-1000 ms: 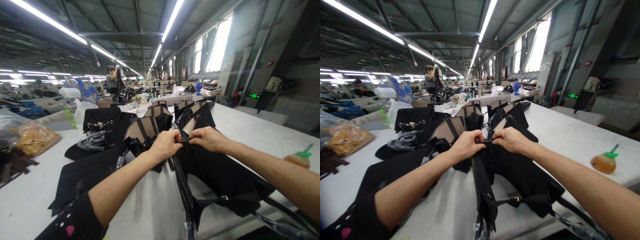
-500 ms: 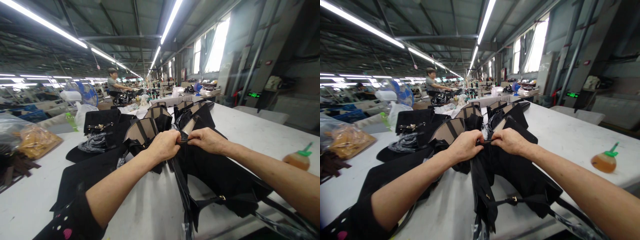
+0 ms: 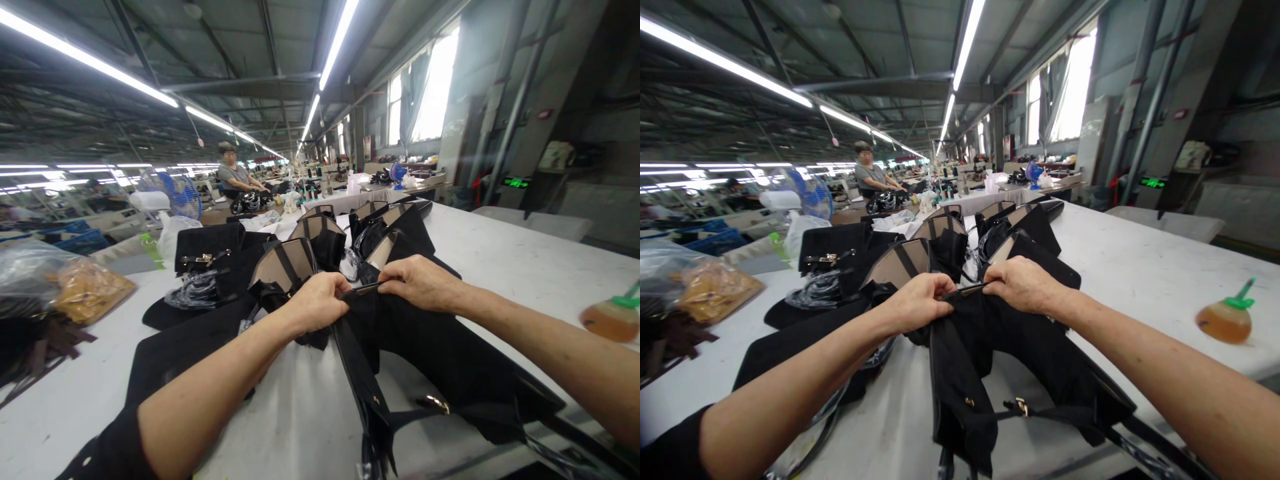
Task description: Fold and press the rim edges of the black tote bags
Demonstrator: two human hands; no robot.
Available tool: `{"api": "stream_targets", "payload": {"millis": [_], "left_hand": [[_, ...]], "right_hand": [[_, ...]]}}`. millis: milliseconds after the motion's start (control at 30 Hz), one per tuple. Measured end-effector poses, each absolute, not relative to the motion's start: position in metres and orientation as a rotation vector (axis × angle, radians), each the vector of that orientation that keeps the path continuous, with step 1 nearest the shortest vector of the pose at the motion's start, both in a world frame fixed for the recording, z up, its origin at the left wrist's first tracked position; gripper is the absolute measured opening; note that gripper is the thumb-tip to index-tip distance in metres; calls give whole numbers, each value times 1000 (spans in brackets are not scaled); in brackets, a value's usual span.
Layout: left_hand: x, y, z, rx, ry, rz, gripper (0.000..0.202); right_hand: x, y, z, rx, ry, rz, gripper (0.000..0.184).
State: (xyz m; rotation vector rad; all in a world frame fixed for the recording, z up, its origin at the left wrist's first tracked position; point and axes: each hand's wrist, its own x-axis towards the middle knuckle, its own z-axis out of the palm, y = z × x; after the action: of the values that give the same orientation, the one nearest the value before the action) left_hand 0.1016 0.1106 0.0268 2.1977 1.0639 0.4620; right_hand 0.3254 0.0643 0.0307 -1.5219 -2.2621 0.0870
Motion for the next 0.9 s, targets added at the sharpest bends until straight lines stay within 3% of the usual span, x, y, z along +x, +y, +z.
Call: {"api": "stream_targets", "payload": {"millis": [233, 300, 433, 800, 900], "left_hand": [[108, 111, 22, 2062, 1121, 575, 17], [110, 107, 21, 2117, 1211, 610, 17], [109, 101, 22, 2179, 1300, 660, 16], [104, 97, 15, 2081, 1248, 771, 18], [104, 98, 14, 2102, 1233, 804, 20]], "right_hand": [[322, 61, 29, -1686, -2188, 149, 13], [320, 62, 27, -1609, -2185, 113, 10], [312, 61, 27, -1317, -2272, -23, 25], [293, 74, 30, -1106, -2403, -245, 4], [291, 75, 30, -1035, -2414, -240, 9]]}}
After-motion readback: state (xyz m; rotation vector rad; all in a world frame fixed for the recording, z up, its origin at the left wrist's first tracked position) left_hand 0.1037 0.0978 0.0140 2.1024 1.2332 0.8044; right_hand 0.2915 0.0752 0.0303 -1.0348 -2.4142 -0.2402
